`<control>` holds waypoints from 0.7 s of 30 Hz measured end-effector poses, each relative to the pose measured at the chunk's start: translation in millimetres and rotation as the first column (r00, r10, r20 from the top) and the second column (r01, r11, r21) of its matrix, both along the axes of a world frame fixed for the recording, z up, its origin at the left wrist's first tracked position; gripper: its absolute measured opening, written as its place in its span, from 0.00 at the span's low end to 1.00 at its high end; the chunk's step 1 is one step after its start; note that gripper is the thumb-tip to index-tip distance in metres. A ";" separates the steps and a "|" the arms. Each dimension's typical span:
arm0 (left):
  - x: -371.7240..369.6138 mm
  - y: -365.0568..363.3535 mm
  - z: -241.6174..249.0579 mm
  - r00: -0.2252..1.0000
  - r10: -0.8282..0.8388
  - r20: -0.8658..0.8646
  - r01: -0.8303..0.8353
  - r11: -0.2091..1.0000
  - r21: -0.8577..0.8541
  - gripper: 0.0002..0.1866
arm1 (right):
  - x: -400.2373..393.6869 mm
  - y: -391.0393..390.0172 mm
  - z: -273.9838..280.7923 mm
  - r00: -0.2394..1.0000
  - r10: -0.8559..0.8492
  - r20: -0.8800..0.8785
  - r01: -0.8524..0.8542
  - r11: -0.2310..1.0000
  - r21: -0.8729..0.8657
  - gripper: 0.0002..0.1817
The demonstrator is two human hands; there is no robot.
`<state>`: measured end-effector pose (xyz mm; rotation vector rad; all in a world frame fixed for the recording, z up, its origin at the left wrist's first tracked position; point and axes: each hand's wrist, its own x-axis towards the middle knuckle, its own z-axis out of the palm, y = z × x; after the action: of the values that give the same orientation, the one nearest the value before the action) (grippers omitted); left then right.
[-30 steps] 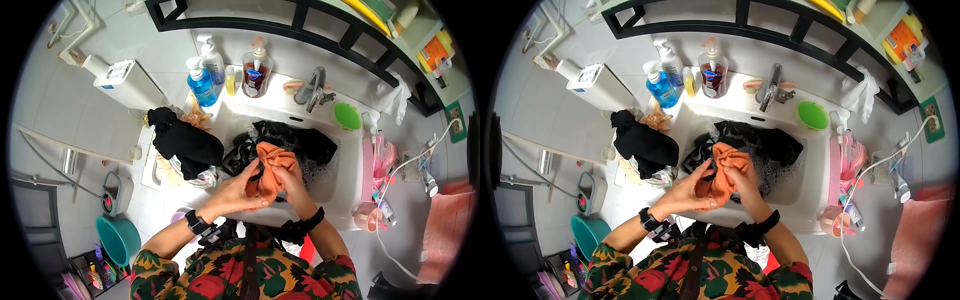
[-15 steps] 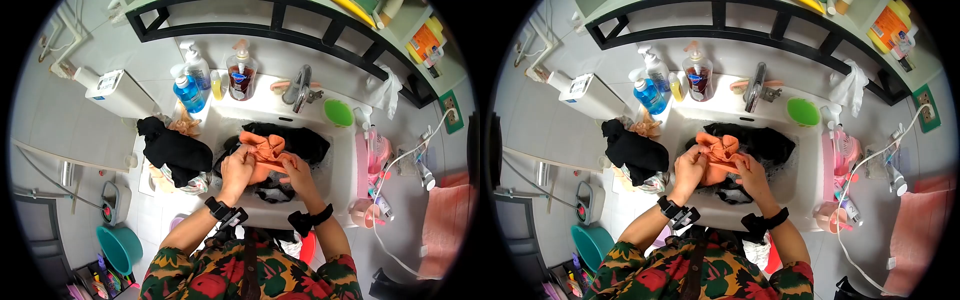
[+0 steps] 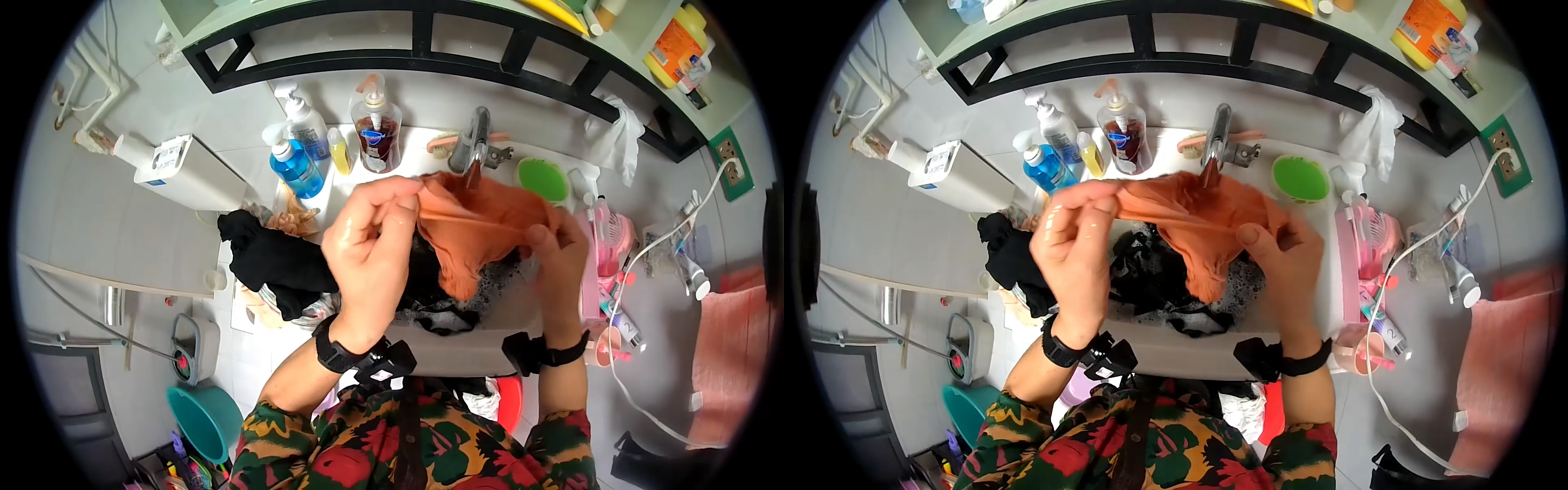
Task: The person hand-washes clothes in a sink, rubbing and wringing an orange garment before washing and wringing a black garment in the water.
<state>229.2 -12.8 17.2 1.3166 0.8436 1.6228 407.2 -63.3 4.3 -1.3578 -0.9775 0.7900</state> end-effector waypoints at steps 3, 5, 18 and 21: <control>-2.6 -2.8 15.1 0.995 0.100 0.026 -0.103 0.968 0.228 0.06 | -6.6 -2.1 28.0 0.998 0.064 0.028 -0.069 0.956 0.284 0.21; -4.6 -3.2 12.0 0.996 0.084 0.038 -0.088 0.985 0.150 0.06 | -1.8 2.5 18.7 0.985 0.169 -0.030 -0.156 0.955 0.252 0.20; -12.6 13.9 -195.3 0.404 -0.365 -0.839 -0.026 0.912 -0.409 0.36 | -17.4 6.5 -178.7 0.392 0.835 0.385 -0.286 0.509 -0.812 0.45; -6.6 26.0 -219.6 -0.099 -0.590 -0.801 -0.025 0.806 -0.591 0.32 | -10.0 20.4 -205.3 0.303 0.890 0.340 -0.226 0.413 -0.882 0.43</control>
<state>222.6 13.1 -202.4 2.0686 1.4448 -0.3441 397.2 -43.0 -201.0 -2.1336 -2.2626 1.2769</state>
